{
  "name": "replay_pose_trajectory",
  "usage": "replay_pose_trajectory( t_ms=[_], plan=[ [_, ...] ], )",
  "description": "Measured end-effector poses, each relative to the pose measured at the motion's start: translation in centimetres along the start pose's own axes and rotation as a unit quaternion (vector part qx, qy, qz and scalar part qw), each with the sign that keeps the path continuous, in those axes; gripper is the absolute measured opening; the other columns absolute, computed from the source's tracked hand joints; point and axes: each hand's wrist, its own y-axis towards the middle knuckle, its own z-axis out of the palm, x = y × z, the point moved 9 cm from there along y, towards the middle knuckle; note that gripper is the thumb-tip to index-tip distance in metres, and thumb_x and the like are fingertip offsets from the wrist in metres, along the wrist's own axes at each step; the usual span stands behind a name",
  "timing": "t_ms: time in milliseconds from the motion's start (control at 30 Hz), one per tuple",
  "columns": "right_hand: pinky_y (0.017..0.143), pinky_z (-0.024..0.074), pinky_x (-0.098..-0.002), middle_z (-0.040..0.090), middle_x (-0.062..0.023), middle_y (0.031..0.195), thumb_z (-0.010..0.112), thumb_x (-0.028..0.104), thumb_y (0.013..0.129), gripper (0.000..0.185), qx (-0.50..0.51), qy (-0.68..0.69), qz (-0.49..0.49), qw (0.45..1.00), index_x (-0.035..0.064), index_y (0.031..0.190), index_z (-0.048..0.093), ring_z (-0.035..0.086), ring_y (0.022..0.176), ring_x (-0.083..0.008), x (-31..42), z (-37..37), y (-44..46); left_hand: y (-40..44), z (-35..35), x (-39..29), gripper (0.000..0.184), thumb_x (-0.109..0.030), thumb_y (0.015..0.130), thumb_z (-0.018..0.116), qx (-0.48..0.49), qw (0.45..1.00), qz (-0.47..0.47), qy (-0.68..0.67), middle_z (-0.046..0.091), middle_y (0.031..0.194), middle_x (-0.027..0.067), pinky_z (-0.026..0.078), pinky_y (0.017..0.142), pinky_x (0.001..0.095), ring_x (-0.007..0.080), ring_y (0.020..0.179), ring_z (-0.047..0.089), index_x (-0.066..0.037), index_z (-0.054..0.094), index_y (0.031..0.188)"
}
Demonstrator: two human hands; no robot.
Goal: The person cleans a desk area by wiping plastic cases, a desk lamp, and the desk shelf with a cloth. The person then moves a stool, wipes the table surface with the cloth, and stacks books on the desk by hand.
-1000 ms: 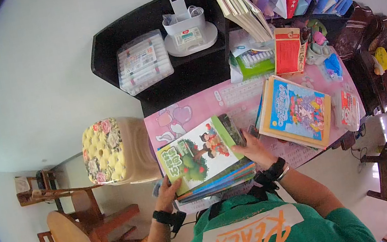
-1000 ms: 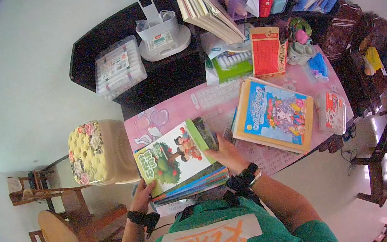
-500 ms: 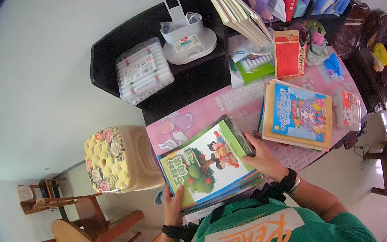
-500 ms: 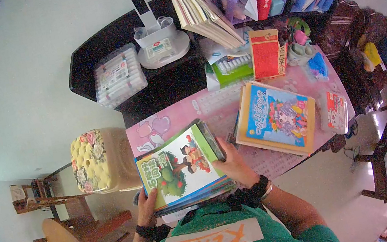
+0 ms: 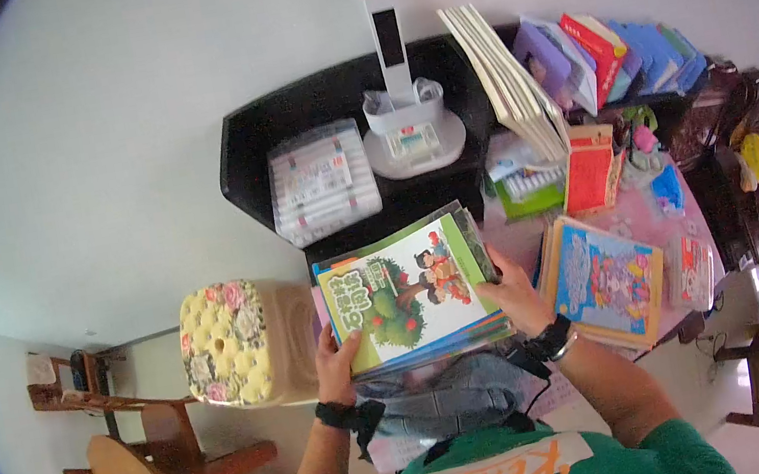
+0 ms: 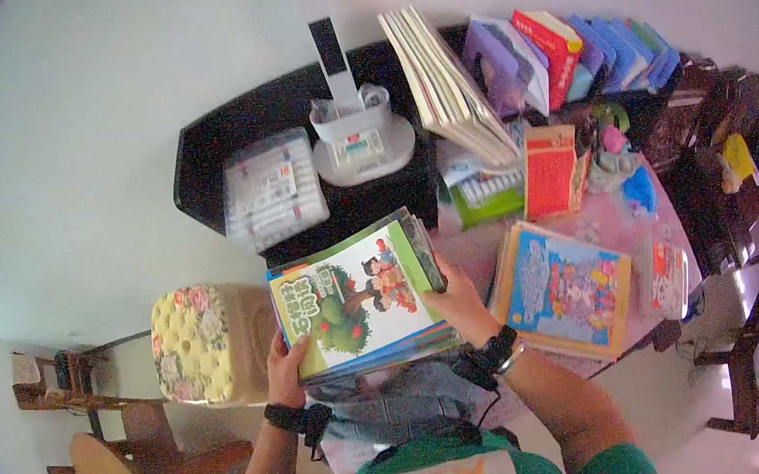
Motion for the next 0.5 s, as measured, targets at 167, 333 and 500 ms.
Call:
replay_pose_trajectory(
  t_ms=[167, 333, 500],
  plan=[
    [0.088, 0.0435, -0.029, 0.058, -0.0117, 0.114, 0.057, 0.005, 0.076, 0.064, -0.049, -0.076, 0.053, 0.994, 0.0008, 0.136, 0.036, 0.056, 0.101, -0.0182, -2.8, -0.8, 5.3, 7.8, 1.6, 0.5, 0.049, -0.012, 0.08, 0.068, 0.038, 0.999, 0.028, -0.024, 0.061, 0.107, 0.0093, 0.047, 0.081, 0.0261, 0.0136, 0.092, 0.059, 0.004, 0.048, 0.122],
    [0.101, 0.0342, -0.036, 0.048, -0.026, 0.127, 0.058, 0.009, 0.075, 0.068, -0.053, -0.047, 0.03, 0.997, -0.0038, 0.136, 0.031, 0.047, 0.118, -0.0336, -4.0, 0.1, 9.3, 13.0, 2.5, -1.6, 0.048, -0.011, 0.078, 0.069, 0.029, 0.998, 0.052, -0.008, 0.061, 0.107, 0.0098, 0.047, 0.082, 0.0259, 0.0146, 0.093, 0.059, 0.005, 0.051, 0.119],
    [0.102, 0.0333, -0.0332, 0.047, -0.0213, 0.13, 0.061, 0.009, 0.078, 0.068, -0.085, -0.144, 0.006, 0.986, -0.0029, 0.138, 0.03, 0.045, 0.12, -0.0287, -7.0, -0.1, 11.4, 16.9, 1.9, -0.7, 0.044, -0.012, 0.077, 0.07, 0.0, 0.999, 0.044, -0.031, 0.062, 0.103, 0.0085, 0.046, 0.08, 0.0259, 0.0141, 0.09, 0.059, 0.005, 0.054, 0.115]
  ],
)
